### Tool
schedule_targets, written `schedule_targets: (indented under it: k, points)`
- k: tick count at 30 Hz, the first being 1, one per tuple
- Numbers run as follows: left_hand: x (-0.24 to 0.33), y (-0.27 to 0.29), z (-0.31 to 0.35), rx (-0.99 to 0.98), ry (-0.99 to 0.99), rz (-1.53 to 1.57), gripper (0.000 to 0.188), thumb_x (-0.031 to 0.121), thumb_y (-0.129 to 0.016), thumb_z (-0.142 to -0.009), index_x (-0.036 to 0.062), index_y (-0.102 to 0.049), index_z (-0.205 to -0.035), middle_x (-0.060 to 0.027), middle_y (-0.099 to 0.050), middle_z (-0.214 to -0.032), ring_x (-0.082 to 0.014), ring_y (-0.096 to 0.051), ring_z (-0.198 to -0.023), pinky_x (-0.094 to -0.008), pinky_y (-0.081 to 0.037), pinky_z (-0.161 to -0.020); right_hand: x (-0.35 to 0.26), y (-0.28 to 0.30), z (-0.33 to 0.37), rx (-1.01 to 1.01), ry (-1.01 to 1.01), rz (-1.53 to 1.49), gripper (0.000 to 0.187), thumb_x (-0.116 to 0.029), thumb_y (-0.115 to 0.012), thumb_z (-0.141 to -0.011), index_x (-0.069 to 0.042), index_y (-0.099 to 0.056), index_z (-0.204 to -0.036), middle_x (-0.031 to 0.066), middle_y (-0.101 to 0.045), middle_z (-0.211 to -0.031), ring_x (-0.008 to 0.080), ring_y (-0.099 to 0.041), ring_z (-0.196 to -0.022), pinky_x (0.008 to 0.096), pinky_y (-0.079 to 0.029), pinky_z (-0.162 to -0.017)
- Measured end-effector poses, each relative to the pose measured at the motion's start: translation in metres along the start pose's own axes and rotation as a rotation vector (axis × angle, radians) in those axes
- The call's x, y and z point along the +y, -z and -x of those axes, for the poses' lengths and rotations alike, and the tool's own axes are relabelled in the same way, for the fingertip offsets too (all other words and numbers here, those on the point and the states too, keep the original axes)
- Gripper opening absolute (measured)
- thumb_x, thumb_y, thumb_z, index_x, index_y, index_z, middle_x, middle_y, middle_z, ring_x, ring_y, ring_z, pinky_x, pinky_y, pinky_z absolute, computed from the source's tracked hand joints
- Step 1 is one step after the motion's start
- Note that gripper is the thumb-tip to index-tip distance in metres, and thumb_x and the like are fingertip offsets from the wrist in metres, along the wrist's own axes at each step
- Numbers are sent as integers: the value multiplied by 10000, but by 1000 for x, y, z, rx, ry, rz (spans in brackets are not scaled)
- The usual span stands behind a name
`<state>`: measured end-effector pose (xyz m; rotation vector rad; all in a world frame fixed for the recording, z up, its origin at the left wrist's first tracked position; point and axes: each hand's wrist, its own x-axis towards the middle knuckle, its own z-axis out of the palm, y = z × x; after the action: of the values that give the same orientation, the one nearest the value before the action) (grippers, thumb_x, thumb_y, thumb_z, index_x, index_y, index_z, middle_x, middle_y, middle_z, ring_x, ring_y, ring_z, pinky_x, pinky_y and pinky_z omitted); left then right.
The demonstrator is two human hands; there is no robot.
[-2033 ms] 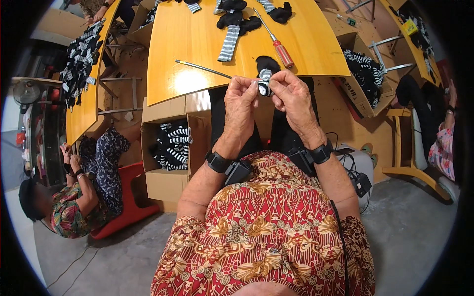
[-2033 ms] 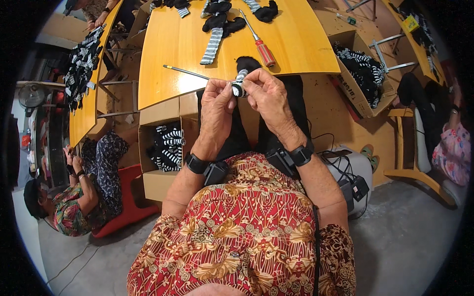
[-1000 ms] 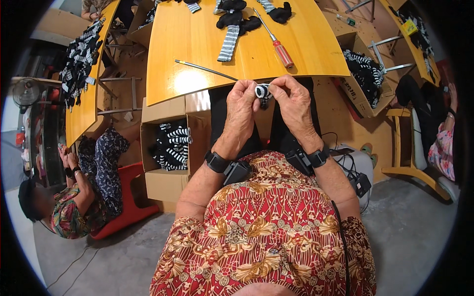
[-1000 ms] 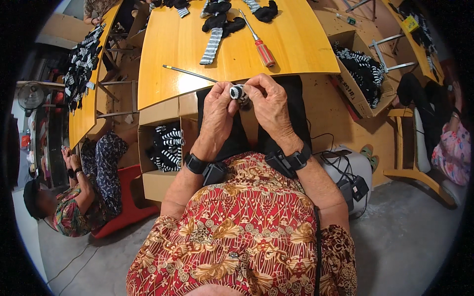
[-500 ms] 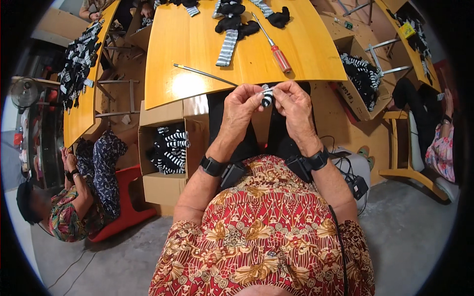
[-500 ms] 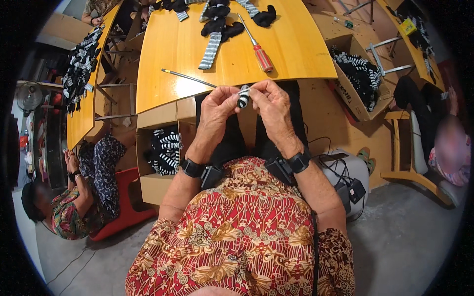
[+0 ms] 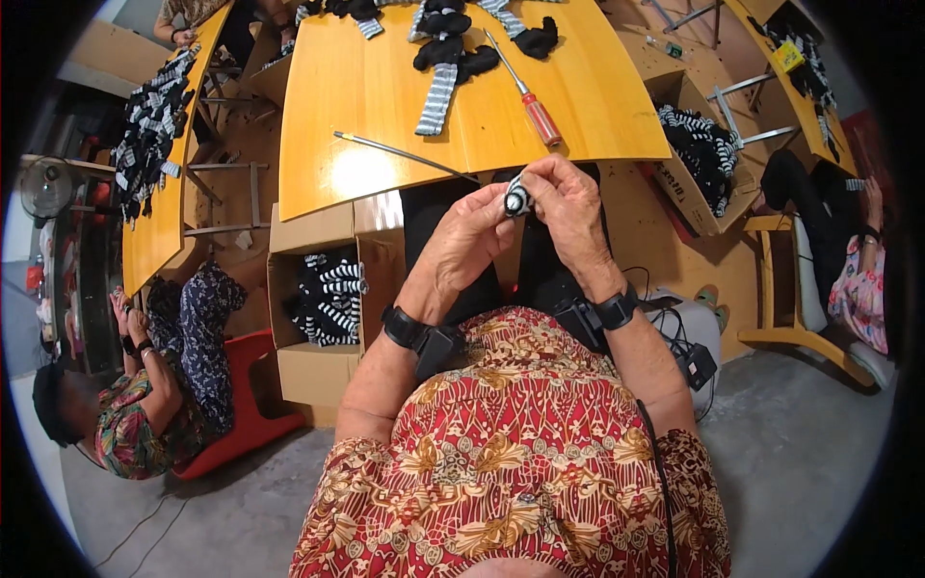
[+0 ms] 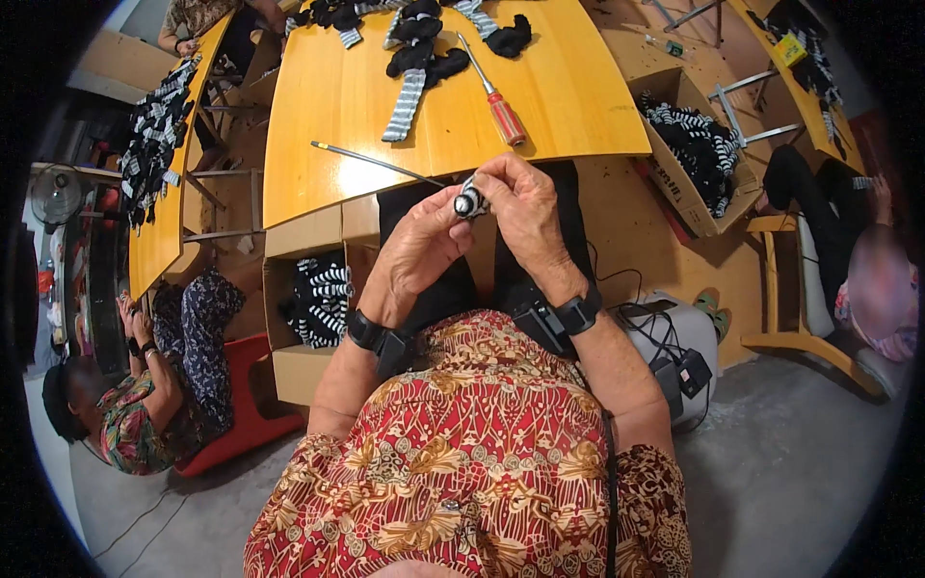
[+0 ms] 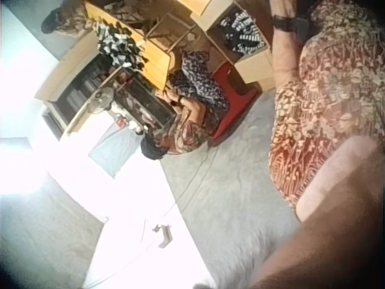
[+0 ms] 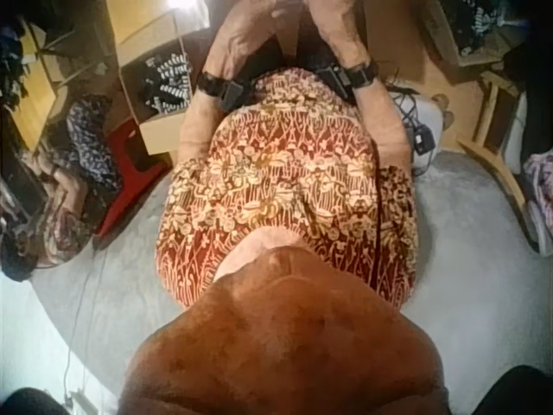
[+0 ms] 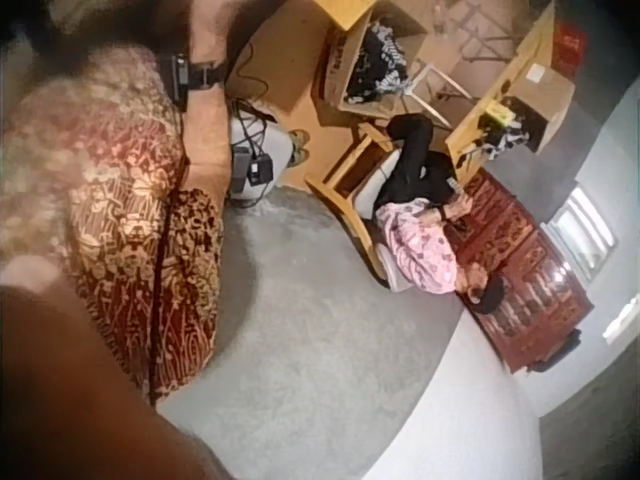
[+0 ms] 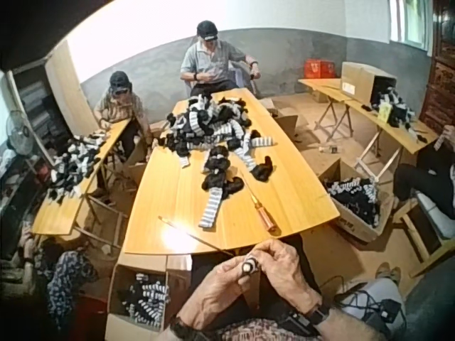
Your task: The person sits at a table and uses a red-handled tool to sew the toe of a black and white striped sock. They repeatedly insert the tool into the fabric, pull it through, and adjust the sock to close the opening. The person handles multiple socks, picking them up from the table and placing them back down after working on them.
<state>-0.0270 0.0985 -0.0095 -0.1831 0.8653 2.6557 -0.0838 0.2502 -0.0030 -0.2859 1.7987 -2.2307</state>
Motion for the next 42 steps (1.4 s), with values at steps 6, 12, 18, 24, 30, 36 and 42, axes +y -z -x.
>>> schedule_targets:
  k: [6,12,18,24,30,36,42]
  points:
    - [-1,-3,2,13,-48,-53,157,176,-638,-929,70,-606,-1041,30,-613,-918,-58,-551,-748,-206,-467,-700,7,0,0,-22,-104,-158,51,-98,-622,-917,-54,-624,-890,-47,-610,-790,7,-524,-686,169,-409,-583]
    - [-7,3,1,248,-261,-375,103,170,-629,-938,80,-611,-983,30,-613,-856,-56,-559,-755,-203,-478,-703,3,7,1,-162,-170,-185,98,-134,-639,-916,-49,-637,-965,-38,-624,-824,8,-522,-686,162,-389,-559]
    - [-11,-9,1,305,-397,-463,117,170,-635,-935,66,-611,-984,25,-621,-863,-49,-560,-774,-208,-468,-710,5,10,1,-179,-231,-281,179,-159,-656,-910,-28,-646,-1032,-21,-636,-828,22,-535,-682,162,-387,-549]
    - [-12,-11,-2,320,-437,-485,119,160,-643,-929,59,-621,-988,22,-626,-873,-50,-554,-776,-209,-447,-702,8,8,8,-86,-136,-62,138,-153,-651,-911,-41,-657,-990,-21,-636,-819,16,-529,-685,166,-376,-555]
    - [-20,4,-8,337,-417,-595,87,135,-649,-918,65,-617,-957,21,-628,-870,-46,-553,-763,-212,-458,-686,3,-2,7,47,-92,-122,69,-103,-621,-921,-35,-632,-923,-40,-568,-728,10,-476,-625,168,-361,-542]
    - [-17,-6,-5,398,-324,-318,75,83,-646,-903,83,-586,-950,17,-608,-865,-44,-539,-672,-182,-469,-633,1,-1,4,-56,-85,-140,69,-104,-589,-941,-50,-611,-904,-56,-513,-693,11,-447,-602,171,-349,-521]
    - [-12,0,-12,273,-357,3,85,19,-601,-907,64,-568,-971,4,-599,-856,-45,-505,-610,-172,-434,-549,2,-11,4,38,-45,7,95,-138,-591,-945,-62,-603,-888,-57,-507,-678,12,-440,-587,174,-352,-510]
